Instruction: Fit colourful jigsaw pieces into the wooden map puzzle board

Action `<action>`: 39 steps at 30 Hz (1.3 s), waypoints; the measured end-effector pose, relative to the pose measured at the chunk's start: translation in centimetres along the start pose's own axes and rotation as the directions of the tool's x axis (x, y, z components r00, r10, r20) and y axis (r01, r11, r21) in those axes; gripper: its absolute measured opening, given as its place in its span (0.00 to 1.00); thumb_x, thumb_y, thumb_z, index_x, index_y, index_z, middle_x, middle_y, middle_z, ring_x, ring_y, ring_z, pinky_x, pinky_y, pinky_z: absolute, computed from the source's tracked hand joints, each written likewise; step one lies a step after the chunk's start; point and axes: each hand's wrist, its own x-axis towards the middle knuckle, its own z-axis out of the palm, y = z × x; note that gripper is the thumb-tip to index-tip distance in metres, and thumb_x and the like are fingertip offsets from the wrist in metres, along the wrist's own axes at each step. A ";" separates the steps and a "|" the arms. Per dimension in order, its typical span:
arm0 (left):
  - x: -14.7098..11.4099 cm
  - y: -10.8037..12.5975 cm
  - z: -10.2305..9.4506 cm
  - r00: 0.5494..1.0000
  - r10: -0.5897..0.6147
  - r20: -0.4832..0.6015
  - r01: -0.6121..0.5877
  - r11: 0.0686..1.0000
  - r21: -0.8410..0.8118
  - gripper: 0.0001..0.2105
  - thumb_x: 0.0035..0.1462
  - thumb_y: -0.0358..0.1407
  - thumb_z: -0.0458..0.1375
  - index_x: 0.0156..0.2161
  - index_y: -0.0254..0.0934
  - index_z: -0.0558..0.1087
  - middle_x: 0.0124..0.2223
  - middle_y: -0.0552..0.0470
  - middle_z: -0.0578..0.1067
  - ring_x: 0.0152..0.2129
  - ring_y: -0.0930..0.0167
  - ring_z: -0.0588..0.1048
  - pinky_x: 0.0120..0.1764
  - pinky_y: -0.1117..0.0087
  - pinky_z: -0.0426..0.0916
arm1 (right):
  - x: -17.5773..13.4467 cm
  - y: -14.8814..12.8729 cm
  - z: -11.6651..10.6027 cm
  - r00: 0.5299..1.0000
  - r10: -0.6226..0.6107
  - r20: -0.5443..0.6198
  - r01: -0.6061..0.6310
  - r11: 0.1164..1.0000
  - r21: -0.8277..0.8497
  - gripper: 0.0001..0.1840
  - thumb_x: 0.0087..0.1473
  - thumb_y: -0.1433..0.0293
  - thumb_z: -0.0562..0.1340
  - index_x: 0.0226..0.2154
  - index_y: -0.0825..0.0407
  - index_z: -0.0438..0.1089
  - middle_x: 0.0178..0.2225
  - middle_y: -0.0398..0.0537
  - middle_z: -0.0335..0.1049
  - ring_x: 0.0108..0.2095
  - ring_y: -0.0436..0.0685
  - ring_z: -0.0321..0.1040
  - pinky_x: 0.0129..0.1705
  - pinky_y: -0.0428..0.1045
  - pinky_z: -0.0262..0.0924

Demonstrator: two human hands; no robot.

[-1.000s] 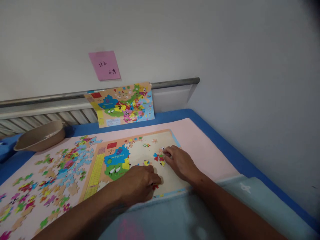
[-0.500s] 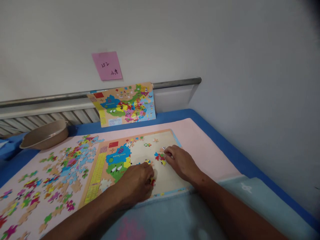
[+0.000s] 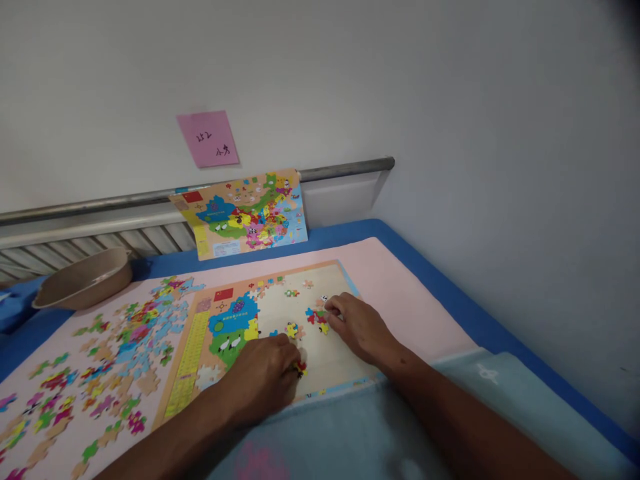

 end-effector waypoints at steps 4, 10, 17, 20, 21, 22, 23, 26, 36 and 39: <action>0.6 0.0 1.0 0.999 -0.032 -0.039 0.032 0.999 0.010 0.08 0.54 0.26 0.53 0.30 0.40 0.72 0.32 0.54 0.75 0.29 0.71 0.72 0.31 0.68 0.54 | -0.1 0.1 0.1 1.000 -0.018 -0.004 0.018 1.000 -0.014 0.07 0.66 0.66 0.59 0.37 0.50 0.71 0.40 0.47 0.71 0.39 0.54 0.68 0.37 0.47 0.52; 1.7 1.0 1.1 0.992 -0.127 -0.014 0.128 0.990 0.064 0.07 0.59 0.31 0.54 0.31 0.39 0.73 0.34 0.50 0.77 0.31 0.67 0.75 0.32 0.67 0.57 | -0.1 0.2 0.1 1.000 -0.021 0.018 0.021 1.000 -0.014 0.06 0.65 0.67 0.59 0.38 0.50 0.72 0.39 0.47 0.70 0.38 0.54 0.68 0.37 0.47 0.52; 3.7 1.7 1.0 0.968 -0.251 -0.017 0.251 0.962 0.110 0.10 0.59 0.33 0.51 0.33 0.38 0.75 0.36 0.47 0.78 0.31 0.64 0.77 0.31 0.65 0.56 | -0.3 0.3 -0.1 0.998 -0.047 0.052 0.048 0.999 -0.014 0.05 0.63 0.70 0.60 0.40 0.50 0.72 0.41 0.48 0.70 0.38 0.55 0.68 0.39 0.47 0.54; 4.5 1.6 1.2 0.957 -0.286 -0.044 0.289 0.953 0.096 0.11 0.60 0.34 0.51 0.33 0.39 0.76 0.35 0.47 0.78 0.31 0.64 0.77 0.31 0.65 0.57 | -0.3 0.6 0.1 0.996 -0.070 0.050 0.070 0.998 -0.004 0.05 0.62 0.71 0.61 0.41 0.50 0.71 0.42 0.47 0.70 0.38 0.54 0.68 0.40 0.47 0.54; 4.7 1.6 1.3 0.955 -0.292 -0.056 0.296 0.951 0.093 0.11 0.59 0.34 0.51 0.33 0.39 0.76 0.35 0.47 0.78 0.31 0.64 0.77 0.31 0.65 0.57 | -0.3 0.7 0.2 0.996 -0.073 0.052 0.074 0.997 -0.002 0.05 0.61 0.71 0.61 0.41 0.50 0.71 0.42 0.47 0.70 0.38 0.54 0.68 0.40 0.47 0.54; 4.9 1.5 1.4 0.953 -0.296 -0.066 0.301 0.949 0.090 0.11 0.59 0.34 0.51 0.33 0.39 0.76 0.36 0.47 0.79 0.32 0.64 0.77 0.31 0.65 0.56 | -0.2 0.7 0.2 0.996 -0.072 0.055 0.073 0.997 -0.001 0.06 0.61 0.71 0.61 0.41 0.50 0.71 0.42 0.47 0.70 0.39 0.54 0.68 0.40 0.47 0.54; 5.0 1.5 1.4 0.950 -0.302 -0.079 0.309 0.947 0.087 0.11 0.59 0.33 0.51 0.33 0.39 0.76 0.36 0.47 0.79 0.32 0.64 0.77 0.31 0.65 0.56 | -0.2 0.7 0.3 0.996 -0.065 0.061 0.066 0.998 -0.004 0.06 0.60 0.72 0.62 0.42 0.50 0.71 0.42 0.47 0.70 0.39 0.55 0.69 0.40 0.47 0.54; 5.3 1.4 1.5 0.942 -0.323 -0.092 0.329 0.943 0.051 0.11 0.59 0.33 0.52 0.33 0.39 0.77 0.36 0.47 0.79 0.32 0.65 0.76 0.31 0.65 0.55 | -0.2 0.6 0.3 0.996 -0.042 0.073 0.044 0.999 -0.017 0.07 0.59 0.72 0.62 0.42 0.50 0.71 0.43 0.47 0.70 0.40 0.56 0.69 0.40 0.48 0.54; 5.4 1.1 2.5 0.913 -0.362 -0.189 0.356 0.932 -0.068 0.09 0.56 0.31 0.54 0.30 0.40 0.77 0.33 0.51 0.79 0.30 0.68 0.74 0.31 0.66 0.52 | -0.1 0.6 0.3 0.996 -0.042 0.077 0.045 0.998 -0.032 0.08 0.59 0.73 0.62 0.42 0.50 0.71 0.43 0.47 0.70 0.41 0.57 0.70 0.40 0.48 0.54; 5.3 1.0 2.7 0.907 -0.371 -0.200 0.360 0.928 -0.092 0.07 0.56 0.32 0.56 0.30 0.39 0.76 0.33 0.51 0.79 0.30 0.68 0.74 0.31 0.67 0.52 | -0.2 0.6 0.3 0.996 -0.053 0.075 0.056 0.998 -0.040 0.08 0.59 0.72 0.62 0.43 0.50 0.71 0.43 0.47 0.70 0.41 0.57 0.70 0.40 0.48 0.54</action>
